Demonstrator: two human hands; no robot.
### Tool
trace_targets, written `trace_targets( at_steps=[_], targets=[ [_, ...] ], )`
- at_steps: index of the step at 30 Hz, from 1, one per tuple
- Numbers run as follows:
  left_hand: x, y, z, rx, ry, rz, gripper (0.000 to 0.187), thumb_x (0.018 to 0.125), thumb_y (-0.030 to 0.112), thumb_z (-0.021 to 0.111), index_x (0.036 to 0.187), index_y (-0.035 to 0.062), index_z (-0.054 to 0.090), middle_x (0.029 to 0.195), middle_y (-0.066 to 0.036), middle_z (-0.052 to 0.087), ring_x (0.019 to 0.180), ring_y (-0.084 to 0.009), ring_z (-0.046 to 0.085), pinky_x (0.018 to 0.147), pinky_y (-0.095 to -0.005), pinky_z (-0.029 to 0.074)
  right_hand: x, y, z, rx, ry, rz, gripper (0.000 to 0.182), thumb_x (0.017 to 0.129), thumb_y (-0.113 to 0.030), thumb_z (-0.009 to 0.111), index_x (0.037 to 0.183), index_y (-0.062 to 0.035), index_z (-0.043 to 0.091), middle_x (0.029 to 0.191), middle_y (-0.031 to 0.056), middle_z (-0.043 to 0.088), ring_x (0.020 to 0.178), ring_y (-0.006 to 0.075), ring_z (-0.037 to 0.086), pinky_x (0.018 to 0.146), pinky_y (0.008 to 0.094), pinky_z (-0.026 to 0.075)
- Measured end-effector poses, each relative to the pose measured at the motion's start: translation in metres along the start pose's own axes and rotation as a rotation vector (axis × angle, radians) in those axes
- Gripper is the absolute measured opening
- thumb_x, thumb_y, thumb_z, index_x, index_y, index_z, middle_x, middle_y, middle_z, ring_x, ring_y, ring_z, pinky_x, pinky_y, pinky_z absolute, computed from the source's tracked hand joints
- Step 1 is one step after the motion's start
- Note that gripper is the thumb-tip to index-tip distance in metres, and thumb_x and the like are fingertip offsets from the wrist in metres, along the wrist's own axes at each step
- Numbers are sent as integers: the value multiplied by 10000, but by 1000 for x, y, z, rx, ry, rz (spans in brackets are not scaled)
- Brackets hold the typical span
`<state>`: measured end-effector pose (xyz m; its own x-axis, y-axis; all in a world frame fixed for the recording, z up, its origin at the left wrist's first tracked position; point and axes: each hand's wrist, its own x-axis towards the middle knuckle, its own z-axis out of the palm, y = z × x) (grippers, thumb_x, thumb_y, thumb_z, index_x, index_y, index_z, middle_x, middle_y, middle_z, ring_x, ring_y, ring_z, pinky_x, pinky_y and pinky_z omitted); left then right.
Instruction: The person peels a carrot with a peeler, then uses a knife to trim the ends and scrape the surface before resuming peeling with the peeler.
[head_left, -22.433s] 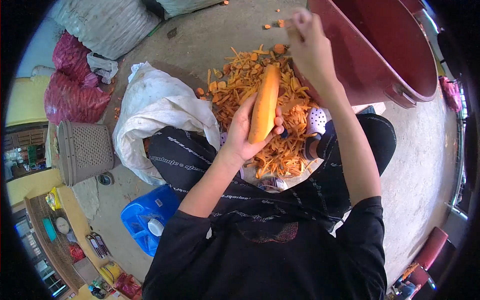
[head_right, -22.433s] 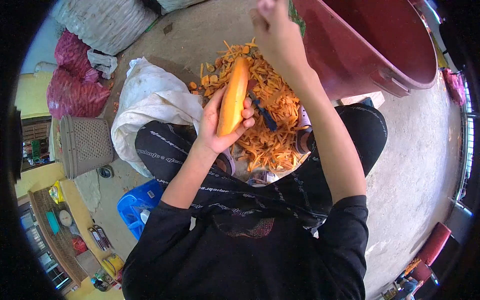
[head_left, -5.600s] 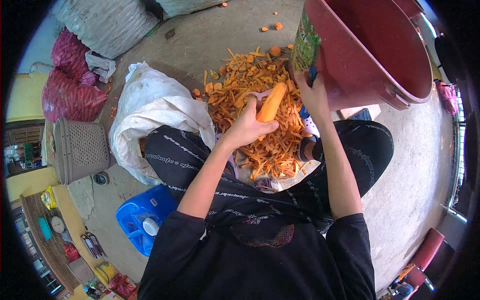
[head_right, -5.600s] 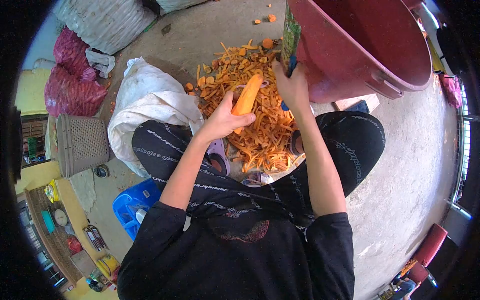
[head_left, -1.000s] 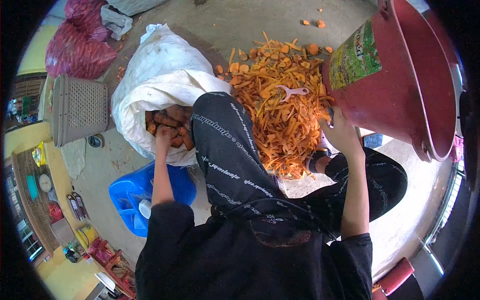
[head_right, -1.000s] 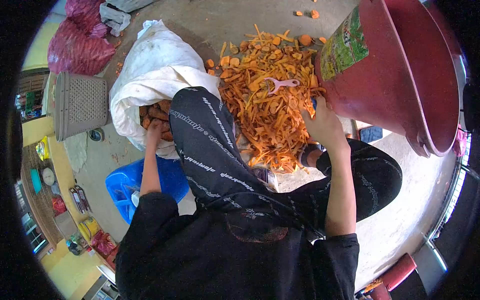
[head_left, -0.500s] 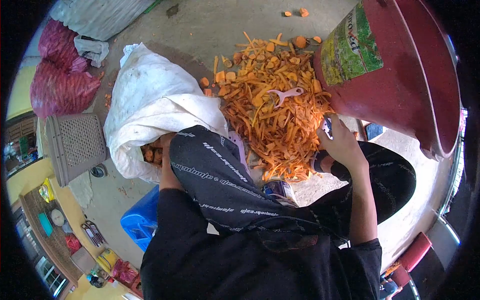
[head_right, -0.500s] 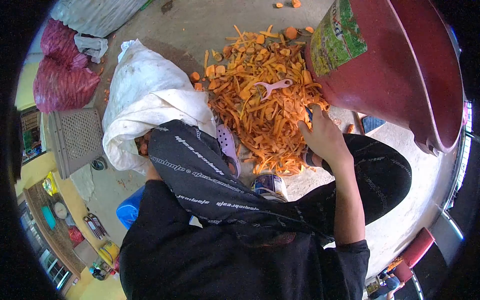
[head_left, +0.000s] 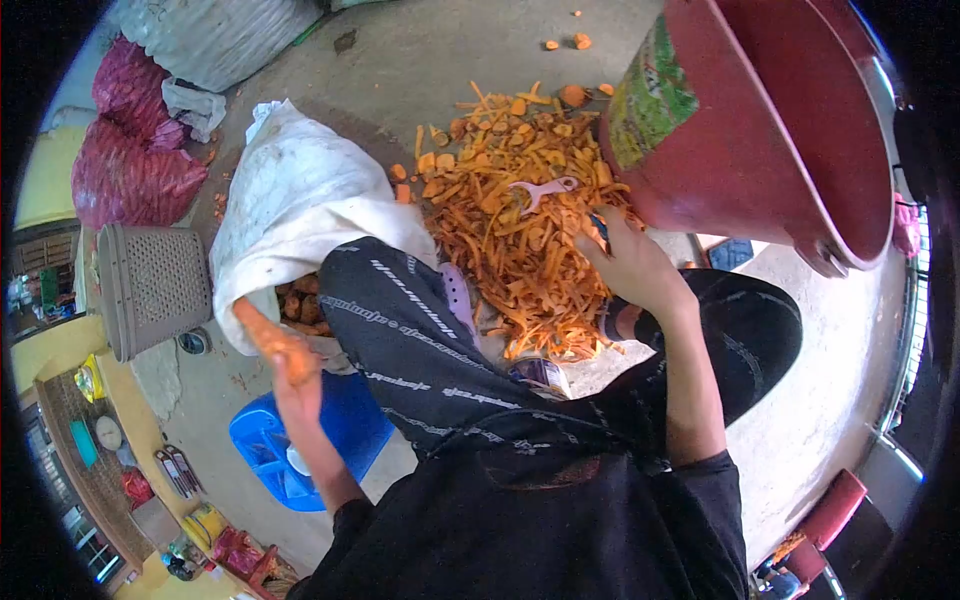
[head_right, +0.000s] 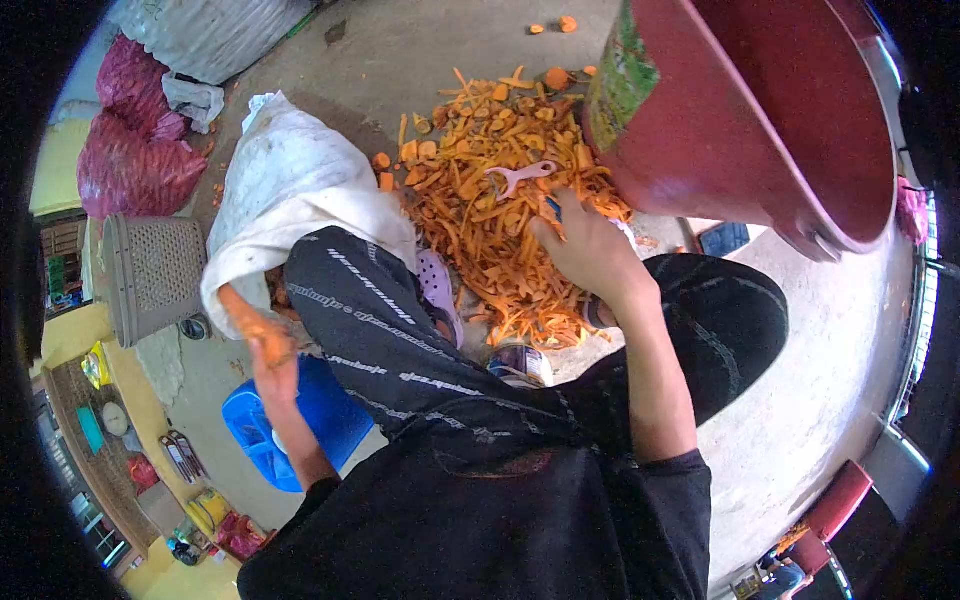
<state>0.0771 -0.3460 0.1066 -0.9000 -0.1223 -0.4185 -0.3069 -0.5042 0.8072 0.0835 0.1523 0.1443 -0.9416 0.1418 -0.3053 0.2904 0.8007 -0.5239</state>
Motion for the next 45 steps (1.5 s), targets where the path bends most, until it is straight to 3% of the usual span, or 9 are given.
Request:
trace_targets(
  at_steps=[7,13,16,19,23,26,28,34,45],
  targets=[
    [-17,52,113,-448,-233,-184,717,827,542,561,1275,11,382,1101,-119,468,982,-237,477,743,-337,389,-10,-8,-29,243,141,-34,258,943,-229,400,1031,9,443,782,317,554,789,476,545,680,512,424],
    [-84,54,177,-329,-444,-53,676,881,562,452,1302,39,376,1079,-121,458,950,-230,469,740,-350,383,-15,-9,-46,841,-83,143,329,971,-260,407,1140,19,452,796,63,538,685,150,544,639,308,452],
    [-67,47,218,-288,-556,46,592,910,467,448,1301,30,376,1128,-154,471,994,-260,493,784,-400,433,-14,-17,-50,897,-93,56,291,966,-256,404,1043,10,495,819,55,563,659,124,548,643,283,477],
    [-44,32,256,-14,-628,121,546,813,232,595,1262,0,388,1169,-185,517,1107,-332,521,951,-482,433,-12,-24,-63,847,-96,-71,287,969,-241,391,1020,14,512,811,58,559,715,126,541,673,275,471],
    [-29,-34,317,334,-636,155,391,760,103,698,1093,42,502,953,-60,580,840,-130,585,703,-285,500,-7,-35,-83,642,-12,-174,267,961,-219,407,997,17,527,809,52,558,752,117,536,669,265,450],
    [-6,-100,313,838,-604,266,301,714,115,727,939,-4,566,846,-81,630,766,-157,617,691,-294,487,-2,-27,-82,732,-111,-35,380,909,-353,494,990,15,540,808,55,560,703,128,538,625,281,456],
    [-6,-129,303,868,-623,413,329,690,99,722,956,-13,563,827,-98,639,765,-192,629,693,-310,488,-11,-31,-78,653,-24,77,563,878,-457,537,1093,64,522,815,38,536,681,127,514,593,287,450],
    [-9,-153,289,919,-699,292,335,688,86,683,998,17,576,875,-145,634,828,-240,628,726,-328,474,-11,-39,-36,8,160,-303,766,636,-705,638,775,44,568,648,247,594,632,383,628,573,426,502],
    [-16,-147,295,961,-655,329,274,722,75,664,966,13,557,846,-122,615,779,-219,603,707,-317,463,-13,-32,-24,-82,209,-218,812,626,-733,620,862,43,588,561,186,586,562,348,632,529,414,509]
  ],
)
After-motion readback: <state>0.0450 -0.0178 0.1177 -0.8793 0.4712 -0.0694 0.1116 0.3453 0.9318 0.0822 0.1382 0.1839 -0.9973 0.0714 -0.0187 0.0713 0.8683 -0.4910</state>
